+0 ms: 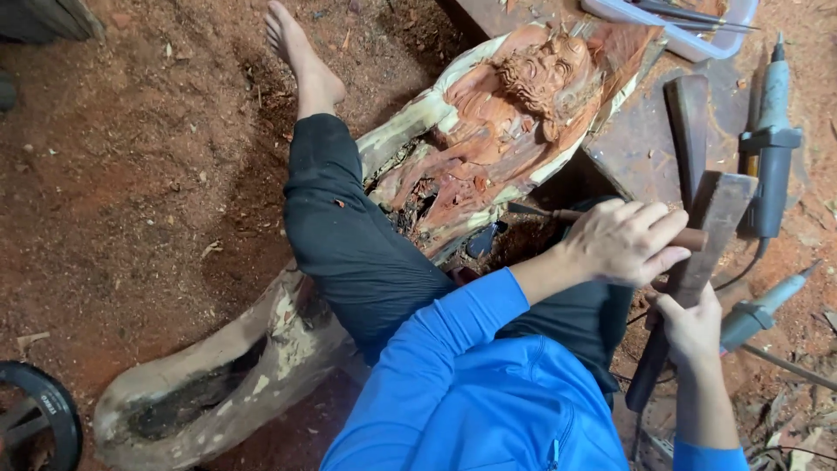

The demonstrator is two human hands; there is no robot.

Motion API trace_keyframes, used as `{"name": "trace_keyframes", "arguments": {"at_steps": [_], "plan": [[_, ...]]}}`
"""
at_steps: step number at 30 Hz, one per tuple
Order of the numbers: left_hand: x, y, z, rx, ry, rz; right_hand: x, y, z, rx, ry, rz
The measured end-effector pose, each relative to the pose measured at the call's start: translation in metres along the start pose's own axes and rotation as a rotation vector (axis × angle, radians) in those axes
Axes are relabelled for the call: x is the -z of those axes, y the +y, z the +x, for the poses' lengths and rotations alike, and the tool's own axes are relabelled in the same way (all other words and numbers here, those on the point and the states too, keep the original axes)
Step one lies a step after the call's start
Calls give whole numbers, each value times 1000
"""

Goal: Carving a decorative face into a piece of wood using a mallet and chisel while sitting on the ground.

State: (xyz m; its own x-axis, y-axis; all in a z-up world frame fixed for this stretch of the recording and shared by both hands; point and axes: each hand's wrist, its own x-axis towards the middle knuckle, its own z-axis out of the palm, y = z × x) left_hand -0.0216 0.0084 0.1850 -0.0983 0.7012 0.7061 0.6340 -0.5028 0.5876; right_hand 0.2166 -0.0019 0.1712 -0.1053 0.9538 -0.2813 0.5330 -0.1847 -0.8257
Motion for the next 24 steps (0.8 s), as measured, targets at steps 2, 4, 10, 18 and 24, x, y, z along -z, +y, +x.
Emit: {"name": "trace_keyframes", "arguments": {"at_steps": [2,4,10,18,24], "plan": [[-6,-16,-3,6,2,-14,7,-11,-8,24,22,-53],[-1,-24,-2,14,-5,-33,18,-20,-12,39,46,-104],[-5,-40,10,116,143,-23,9,-78,-6,252,90,50],[-12,-49,8,152,158,1,-12,-100,6,227,79,-240],[-36,-62,3,245,88,65,16,-51,40,384,18,-353]]}}
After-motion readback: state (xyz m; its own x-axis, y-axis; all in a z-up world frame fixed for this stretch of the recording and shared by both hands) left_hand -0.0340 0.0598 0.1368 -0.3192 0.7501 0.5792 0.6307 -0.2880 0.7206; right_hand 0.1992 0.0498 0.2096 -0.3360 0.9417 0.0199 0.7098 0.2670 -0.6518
